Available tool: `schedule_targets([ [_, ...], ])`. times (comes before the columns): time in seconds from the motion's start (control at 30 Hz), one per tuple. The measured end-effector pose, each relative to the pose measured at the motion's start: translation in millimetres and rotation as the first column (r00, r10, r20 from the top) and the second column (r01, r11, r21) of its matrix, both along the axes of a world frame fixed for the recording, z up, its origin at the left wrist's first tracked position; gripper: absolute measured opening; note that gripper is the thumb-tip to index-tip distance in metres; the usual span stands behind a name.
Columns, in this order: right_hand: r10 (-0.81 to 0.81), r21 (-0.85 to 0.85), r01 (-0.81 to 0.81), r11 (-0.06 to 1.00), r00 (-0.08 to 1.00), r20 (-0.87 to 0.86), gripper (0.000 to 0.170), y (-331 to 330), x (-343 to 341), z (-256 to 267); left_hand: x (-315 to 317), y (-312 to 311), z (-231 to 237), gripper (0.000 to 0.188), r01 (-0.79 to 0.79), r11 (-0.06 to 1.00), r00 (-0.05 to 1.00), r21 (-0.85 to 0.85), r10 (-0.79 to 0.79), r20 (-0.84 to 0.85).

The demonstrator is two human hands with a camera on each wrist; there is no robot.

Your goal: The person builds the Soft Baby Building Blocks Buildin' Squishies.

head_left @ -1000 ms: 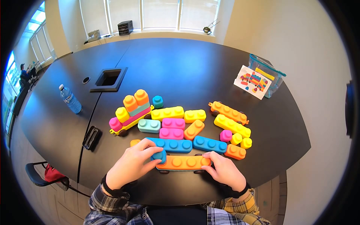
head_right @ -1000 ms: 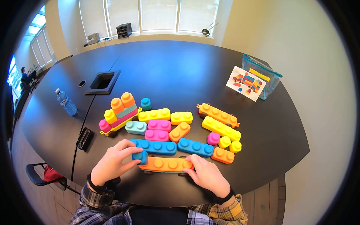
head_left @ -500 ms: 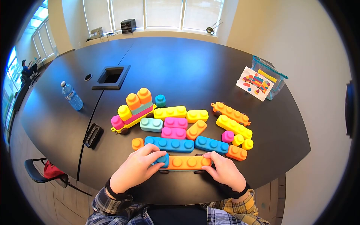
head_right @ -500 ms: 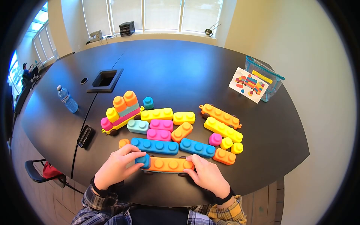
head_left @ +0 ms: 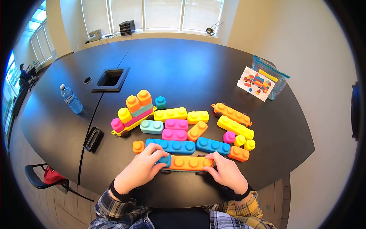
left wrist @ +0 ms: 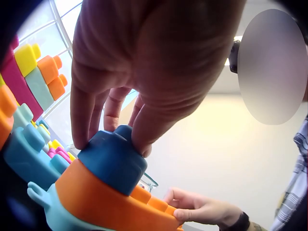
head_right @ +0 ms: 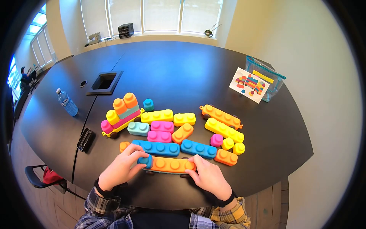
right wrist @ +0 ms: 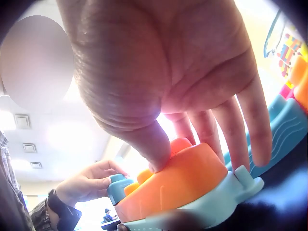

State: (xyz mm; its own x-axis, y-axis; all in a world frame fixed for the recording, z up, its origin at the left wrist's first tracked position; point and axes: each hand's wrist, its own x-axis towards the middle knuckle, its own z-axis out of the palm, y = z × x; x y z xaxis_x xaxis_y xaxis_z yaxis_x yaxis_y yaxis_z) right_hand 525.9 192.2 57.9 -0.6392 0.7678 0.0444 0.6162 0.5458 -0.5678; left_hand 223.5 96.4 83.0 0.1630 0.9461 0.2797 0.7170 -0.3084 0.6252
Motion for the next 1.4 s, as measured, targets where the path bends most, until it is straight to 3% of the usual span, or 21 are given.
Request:
schedule_targets([
  [0.1, 0.035, 0.078, -0.031, 0.996, 0.998, -0.054, 0.034, 7.7, 0.7, -7.2, -0.1, 0.1, -3.7, 0.034, 0.022, 1.0, 1.0, -0.003, -0.022, 0.015],
  [0.17, 0.068, 0.078, -0.062, 0.995, 0.995, -0.074, 0.034, 14.3, 0.2, -7.7, -0.9, -0.2, -5.8, 0.035, 0.019, 0.99, 0.992, -0.136, -0.002, 0.124],
  [0.5, 0.068, 0.037, -0.065, 0.997, 0.992, -0.107, 0.034, 9.7, -1.1, -8.6, -1.3, -1.9, -0.7, 0.037, -0.051, 0.965, 0.993, -0.257, 0.078, 0.094],
  [0.6, 0.059, 0.039, -0.055, 0.998, 0.994, -0.09, 0.034, 9.1, -0.4, -9.9, -13.3, 13.0, 7.6, 0.035, 0.023, 0.975, 1.0, -0.221, -0.017, 0.026],
  [0.67, 0.058, 0.023, -0.056, 0.998, 0.995, -0.082, 0.035, 8.8, -1.6, -7.4, -27.8, 39.2, 28.9, 0.031, 0.224, 0.94, 0.969, -0.259, -0.242, -0.042],
  [0.73, 0.066, 0.035, -0.063, 0.997, 0.994, -0.091, 0.035, 9.4, -2.9, -8.7, -29.4, 66.2, 47.3, 0.024, 0.128, 0.942, 0.99, -0.309, -0.142, -0.023],
  [0.77, 0.073, 0.047, -0.068, 0.997, 0.992, -0.102, 0.035, 9.5, -3.5, -9.2, -42.9, 88.9, 22.4, 0.022, 0.126, 0.986, 0.985, -0.109, -0.137, -0.103],
  [0.8, 0.072, 0.049, -0.067, 0.997, 0.992, -0.103, 0.035, 9.4, -3.9, -9.4, -50.8, 109.4, 5.6, 0.02, 0.023, 0.999, 0.962, -0.038, -0.032, -0.27],
  [0.87, 0.067, 0.029, -0.064, 0.998, 0.993, -0.096, 0.035, 9.5, -4.1, -9.0, -59.5, 140.0, -26.8, 0.015, -0.009, 0.986, 0.91, 0.169, 0.078, -0.407],
  [0.9, 0.067, 0.032, -0.064, 0.997, 0.993, -0.096, 0.035, 9.2, -4.3, -8.5, -58.0, 149.6, -39.4, 0.015, -0.009, 0.985, 0.91, 0.173, 0.08, -0.407],
  [0.97, 0.06, 0.014, -0.059, 0.998, 0.993, -0.105, 0.036, 9.2, -4.6, -7.6, -47.8, 161.1, -50.7, 0.005, -0.172, 0.967, 0.824, 0.186, 0.245, -0.512],
  [1.13, 0.058, 0.011, -0.057, 0.998, 0.993, -0.104, 0.036, 9.1, -2.8, -9.4, -48.6, 170.3, -60.6, 0.008, -0.205, 0.957, 0.801, 0.207, 0.285, -0.527],
  [1.33, 0.064, -0.012, -0.065, 0.998, 0.995, -0.082, 0.036, 10.2, -3.9, -6.6, -50.8, 168.2, -39.0, 0.009, -0.235, 0.969, 0.814, 0.071, 0.236, -0.53],
  [1.4, 0.06, -0.037, -0.062, 0.997, 0.996, -0.061, 0.038, 10.4, -3.3, -7.3, -48.9, 159.3, -26.9, 0.014, -0.253, 0.96, 0.883, 0.116, 0.279, -0.377],
])
